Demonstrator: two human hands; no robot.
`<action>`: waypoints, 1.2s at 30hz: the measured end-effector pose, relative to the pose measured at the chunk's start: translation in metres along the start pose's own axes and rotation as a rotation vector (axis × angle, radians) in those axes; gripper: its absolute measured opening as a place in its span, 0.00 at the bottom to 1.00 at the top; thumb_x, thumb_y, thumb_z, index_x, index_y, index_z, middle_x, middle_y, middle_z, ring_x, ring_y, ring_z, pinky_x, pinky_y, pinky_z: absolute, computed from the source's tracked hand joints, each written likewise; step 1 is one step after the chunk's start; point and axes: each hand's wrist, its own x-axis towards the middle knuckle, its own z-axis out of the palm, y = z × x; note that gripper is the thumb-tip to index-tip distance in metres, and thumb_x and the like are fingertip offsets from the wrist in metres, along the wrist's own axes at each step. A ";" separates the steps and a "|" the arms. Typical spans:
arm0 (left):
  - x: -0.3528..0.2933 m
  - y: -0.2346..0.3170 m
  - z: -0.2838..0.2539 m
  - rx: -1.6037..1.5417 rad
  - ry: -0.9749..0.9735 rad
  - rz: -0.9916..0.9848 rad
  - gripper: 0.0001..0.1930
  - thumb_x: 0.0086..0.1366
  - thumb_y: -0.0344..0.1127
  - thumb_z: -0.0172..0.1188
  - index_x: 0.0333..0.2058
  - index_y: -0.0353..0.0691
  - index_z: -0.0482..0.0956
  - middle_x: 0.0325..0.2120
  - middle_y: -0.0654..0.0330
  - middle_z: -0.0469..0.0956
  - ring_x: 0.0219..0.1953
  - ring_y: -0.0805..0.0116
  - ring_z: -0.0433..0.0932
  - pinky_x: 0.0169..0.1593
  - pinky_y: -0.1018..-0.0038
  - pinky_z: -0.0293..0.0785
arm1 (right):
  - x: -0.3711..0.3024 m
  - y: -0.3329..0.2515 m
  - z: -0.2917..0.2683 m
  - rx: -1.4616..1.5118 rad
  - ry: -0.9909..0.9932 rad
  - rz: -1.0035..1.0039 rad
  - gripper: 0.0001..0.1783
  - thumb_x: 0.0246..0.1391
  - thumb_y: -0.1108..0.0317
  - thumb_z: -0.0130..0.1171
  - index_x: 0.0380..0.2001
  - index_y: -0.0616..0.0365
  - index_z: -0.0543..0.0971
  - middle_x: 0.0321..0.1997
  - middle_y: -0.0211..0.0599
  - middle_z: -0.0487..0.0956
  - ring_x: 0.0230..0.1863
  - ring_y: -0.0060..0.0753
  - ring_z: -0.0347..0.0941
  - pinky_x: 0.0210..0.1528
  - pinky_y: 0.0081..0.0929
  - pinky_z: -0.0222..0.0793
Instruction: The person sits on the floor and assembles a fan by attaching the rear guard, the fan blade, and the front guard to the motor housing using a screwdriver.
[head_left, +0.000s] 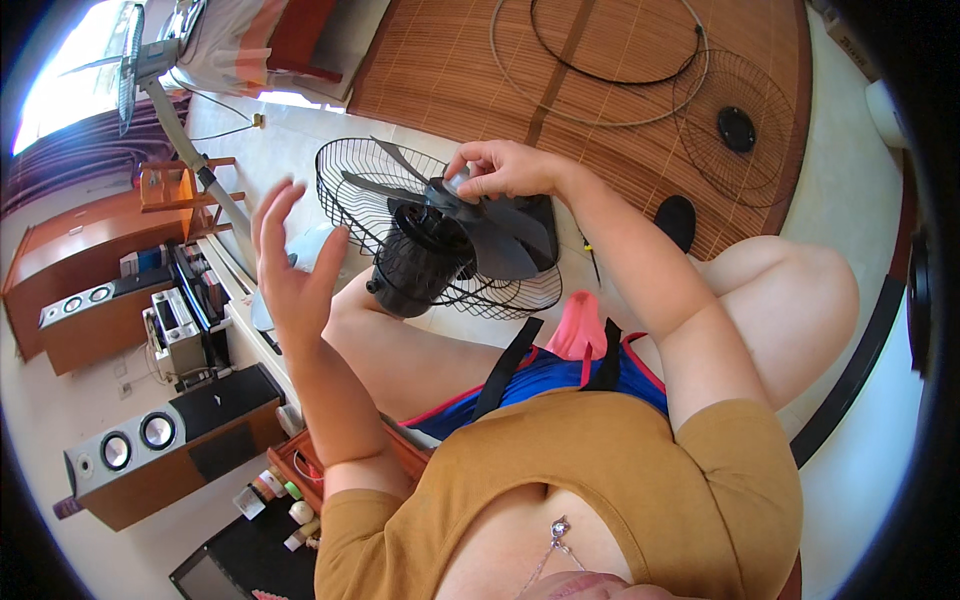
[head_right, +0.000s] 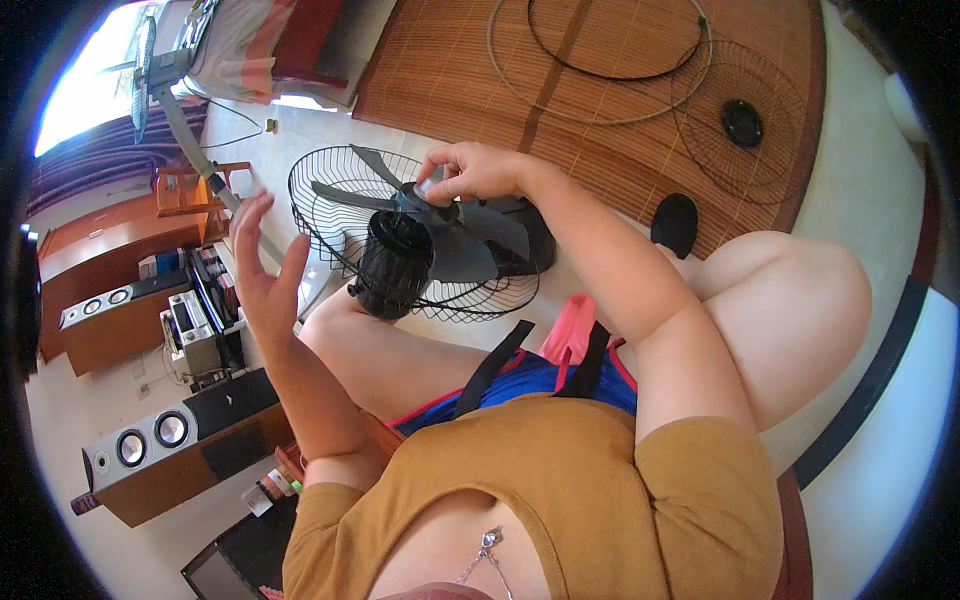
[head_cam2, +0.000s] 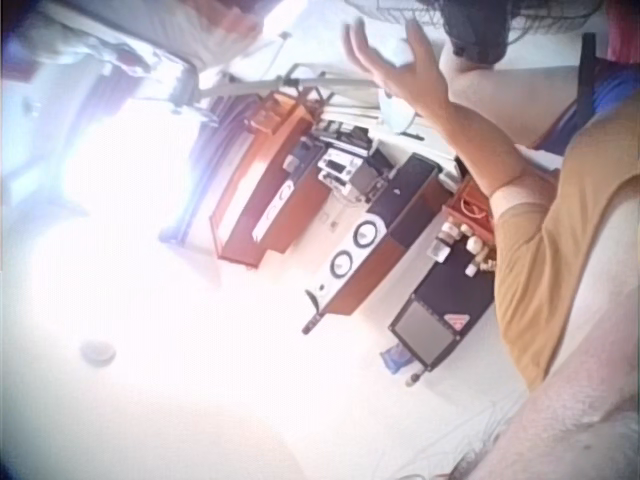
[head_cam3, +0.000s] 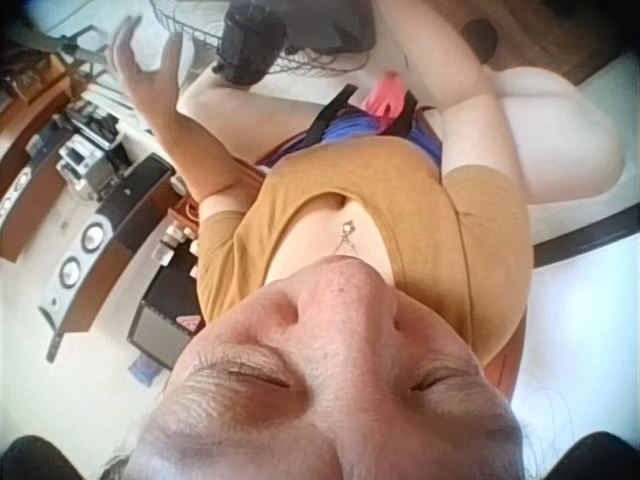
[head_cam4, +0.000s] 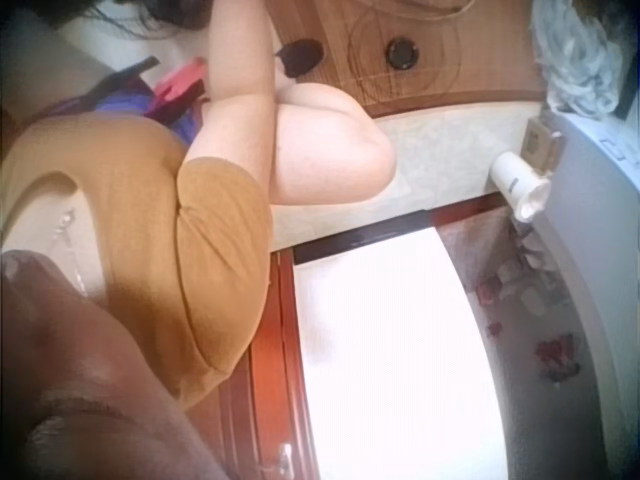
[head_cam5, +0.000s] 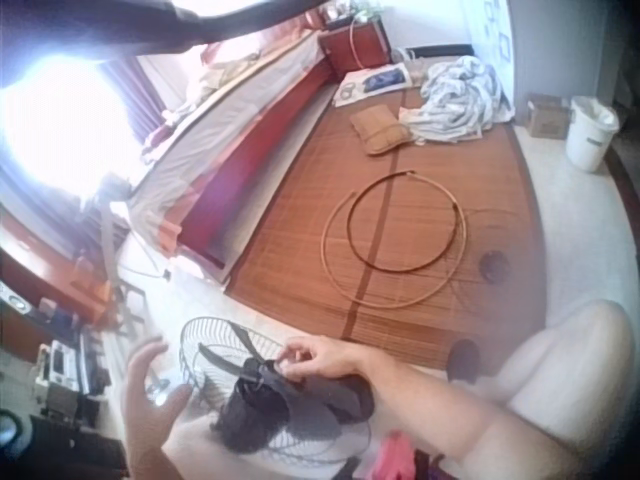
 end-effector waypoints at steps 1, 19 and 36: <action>0.018 0.018 0.004 -0.001 -0.002 0.003 0.25 0.50 0.33 0.66 0.48 0.38 0.72 0.48 0.52 0.73 0.51 0.57 0.71 0.57 0.65 0.61 | -0.002 0.000 -0.001 -0.022 0.008 -0.008 0.19 0.51 0.56 0.60 0.46 0.48 0.74 0.28 0.22 0.69 0.27 0.18 0.65 0.27 0.18 0.61; 0.101 0.015 0.058 0.660 -1.167 0.287 0.07 0.50 0.35 0.60 0.28 0.45 0.83 0.25 0.55 0.79 0.31 0.55 0.78 0.37 0.64 0.72 | 0.013 0.017 0.011 -0.189 0.118 -0.292 0.19 0.53 0.55 0.58 0.41 0.56 0.74 0.37 0.39 0.76 0.42 0.34 0.72 0.45 0.30 0.66; 0.098 0.000 0.060 0.507 -1.093 0.385 0.05 0.48 0.29 0.62 0.27 0.42 0.82 0.23 0.54 0.79 0.28 0.55 0.78 0.35 0.65 0.73 | 0.014 0.002 0.034 -0.413 0.328 -0.015 0.22 0.58 0.45 0.44 0.42 0.50 0.71 0.38 0.48 0.78 0.44 0.52 0.73 0.44 0.45 0.65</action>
